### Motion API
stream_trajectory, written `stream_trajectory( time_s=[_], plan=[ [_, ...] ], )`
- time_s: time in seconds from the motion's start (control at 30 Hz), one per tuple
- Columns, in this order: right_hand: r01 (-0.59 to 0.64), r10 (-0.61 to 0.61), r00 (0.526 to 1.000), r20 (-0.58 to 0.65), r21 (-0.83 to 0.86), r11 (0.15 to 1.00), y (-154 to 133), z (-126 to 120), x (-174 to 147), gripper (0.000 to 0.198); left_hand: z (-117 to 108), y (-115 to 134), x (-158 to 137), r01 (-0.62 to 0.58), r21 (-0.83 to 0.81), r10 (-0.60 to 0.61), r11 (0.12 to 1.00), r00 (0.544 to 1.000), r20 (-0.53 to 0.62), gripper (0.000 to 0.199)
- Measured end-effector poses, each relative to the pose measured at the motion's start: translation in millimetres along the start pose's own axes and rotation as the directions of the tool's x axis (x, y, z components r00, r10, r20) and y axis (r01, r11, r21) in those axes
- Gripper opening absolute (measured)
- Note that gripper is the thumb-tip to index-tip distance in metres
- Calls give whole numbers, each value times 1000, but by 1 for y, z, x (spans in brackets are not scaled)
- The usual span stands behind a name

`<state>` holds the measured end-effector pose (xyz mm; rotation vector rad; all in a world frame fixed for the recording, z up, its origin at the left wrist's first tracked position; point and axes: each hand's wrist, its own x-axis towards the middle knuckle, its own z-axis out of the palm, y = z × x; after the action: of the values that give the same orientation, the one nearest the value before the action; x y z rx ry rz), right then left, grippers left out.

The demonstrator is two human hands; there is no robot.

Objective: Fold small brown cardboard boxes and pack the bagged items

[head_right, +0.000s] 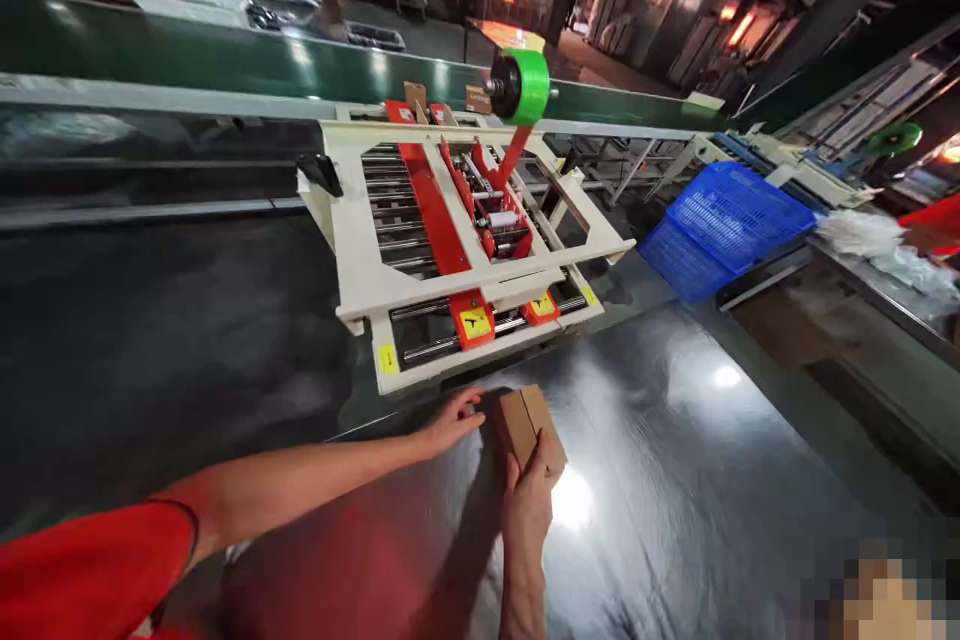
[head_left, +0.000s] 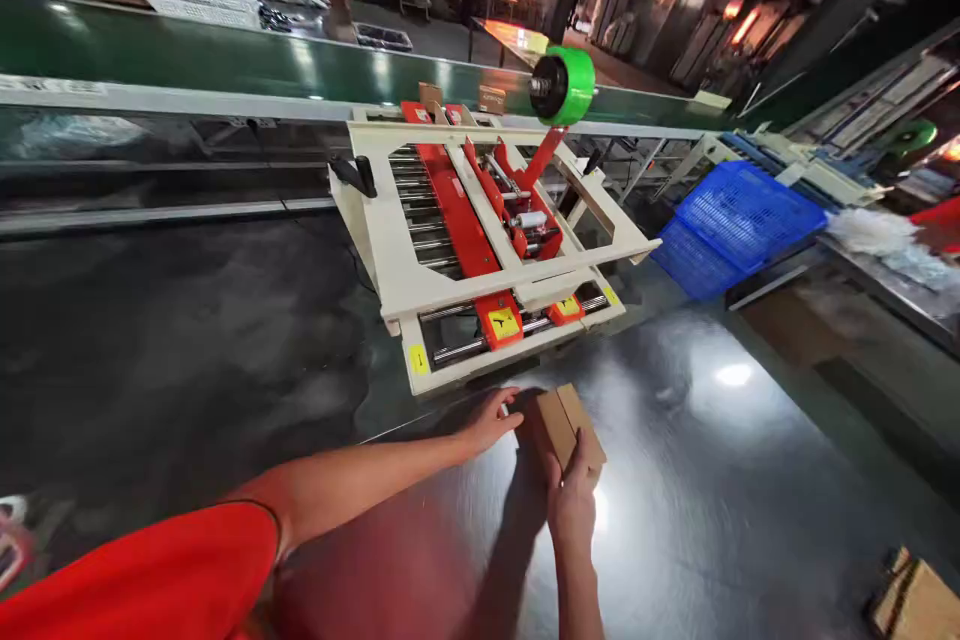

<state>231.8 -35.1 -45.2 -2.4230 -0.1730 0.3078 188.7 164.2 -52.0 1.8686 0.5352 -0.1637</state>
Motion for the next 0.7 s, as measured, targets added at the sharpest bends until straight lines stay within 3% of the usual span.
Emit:
stream_trajectory(
  time_s=[0.07,0.17,0.27,0.37,0.47,0.53,0.63,0.7],
  plan=[
    [49,-48,998,42,-9,999,-53,6,74,76,-21,-16,4,-84,105,91,991,994,-68,52],
    [79,-79,993,89,4,997,-118,22,149,73,-29,-41,-5,-276,235,274,932,961,43,38],
    [138,-146,983,112,83,987,-155,39,176,80,-24,-62,-13,-401,314,395,861,915,83,36],
    [198,-226,965,130,194,961,-164,51,182,80,-22,-88,-2,-424,336,430,841,901,60,33],
    [194,-219,972,86,236,952,-136,37,186,76,-19,-117,21,-500,288,521,817,854,5,26],
    [167,-171,985,0,215,962,-94,2,184,74,-17,-131,32,-546,278,573,790,819,-20,25],
    [16,10,977,-211,123,992,0,-87,172,69,-16,-136,36,-589,337,641,735,765,-61,24],
    [-118,133,922,-363,63,991,75,-157,158,65,-18,-134,34,-596,403,677,695,730,-89,23]
  ],
)
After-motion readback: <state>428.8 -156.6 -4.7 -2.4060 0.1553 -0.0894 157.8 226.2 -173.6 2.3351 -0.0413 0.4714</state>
